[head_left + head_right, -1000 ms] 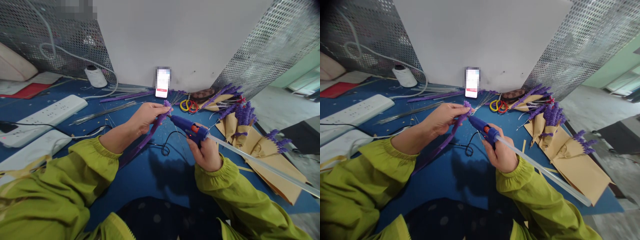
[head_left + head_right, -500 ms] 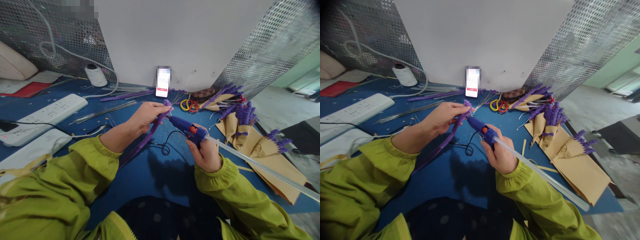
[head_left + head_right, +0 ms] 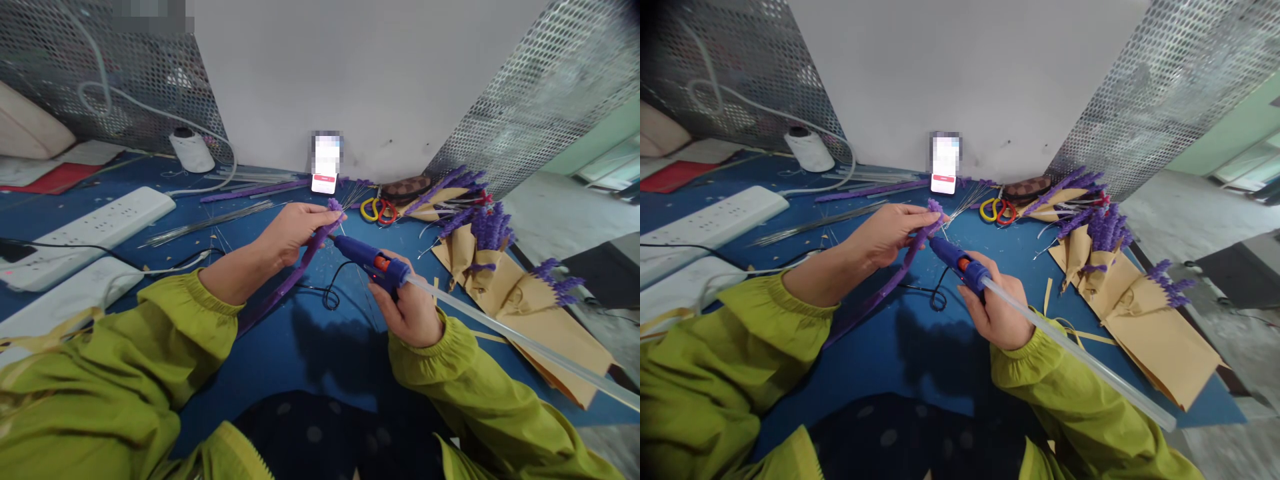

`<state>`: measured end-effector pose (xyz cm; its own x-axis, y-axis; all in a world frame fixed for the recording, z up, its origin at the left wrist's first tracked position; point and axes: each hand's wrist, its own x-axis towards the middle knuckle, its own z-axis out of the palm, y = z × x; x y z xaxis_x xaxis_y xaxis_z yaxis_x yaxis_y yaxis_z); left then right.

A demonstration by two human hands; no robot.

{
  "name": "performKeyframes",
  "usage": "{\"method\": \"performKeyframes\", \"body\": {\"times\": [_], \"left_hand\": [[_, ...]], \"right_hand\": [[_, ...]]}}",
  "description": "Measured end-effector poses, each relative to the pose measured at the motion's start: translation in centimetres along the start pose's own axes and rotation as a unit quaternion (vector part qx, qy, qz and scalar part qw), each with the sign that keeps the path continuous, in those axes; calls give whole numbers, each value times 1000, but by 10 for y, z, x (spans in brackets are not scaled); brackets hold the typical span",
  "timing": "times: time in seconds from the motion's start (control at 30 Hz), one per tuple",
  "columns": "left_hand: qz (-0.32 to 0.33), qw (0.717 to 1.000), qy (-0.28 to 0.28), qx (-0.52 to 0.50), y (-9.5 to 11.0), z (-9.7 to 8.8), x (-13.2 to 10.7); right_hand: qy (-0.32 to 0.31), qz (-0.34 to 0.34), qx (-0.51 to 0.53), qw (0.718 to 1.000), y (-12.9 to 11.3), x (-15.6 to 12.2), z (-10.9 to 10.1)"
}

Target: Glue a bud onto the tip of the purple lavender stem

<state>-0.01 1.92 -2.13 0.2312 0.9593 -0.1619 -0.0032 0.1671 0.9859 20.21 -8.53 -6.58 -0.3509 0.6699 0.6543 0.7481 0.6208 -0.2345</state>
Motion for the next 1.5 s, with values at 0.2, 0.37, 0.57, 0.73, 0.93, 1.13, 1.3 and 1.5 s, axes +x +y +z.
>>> {"method": "performKeyframes", "body": {"times": [0.2, 0.37, 0.57, 0.73, 0.93, 1.13, 1.3, 1.5], "left_hand": [[-5, 1000, 1, 5, -1, 0, 1], [1, 1000, -1, 3, -1, 0, 1], [-2, 1000, -2, 5, 0, 0, 0], [2, 1000, -1, 2, -1, 0, 0], [7, 1000, -1, 11, -1, 1, 0], [13, 1000, 3, -5, -2, 3, 0], [15, 1000, 5, -5, -3, 3, 3], [11, 1000, 4, -24, -3, -1, 6]], "right_hand": [[-2, 7, -3, 1000, -2, 0, 0], [-4, 2, 8, 1000, -4, 1, 0], [-8, -2, 4, 1000, -4, 2, 0], [-13, -3, 11, 1000, -5, 1, 0], [-19, -4, 12, 1000, -6, 2, -1], [-21, -3, 19, 1000, -6, 2, -1], [-23, 2, 14, 1000, -6, 2, -1], [-20, 8, 45, 999, -1, 0, -7]]}}
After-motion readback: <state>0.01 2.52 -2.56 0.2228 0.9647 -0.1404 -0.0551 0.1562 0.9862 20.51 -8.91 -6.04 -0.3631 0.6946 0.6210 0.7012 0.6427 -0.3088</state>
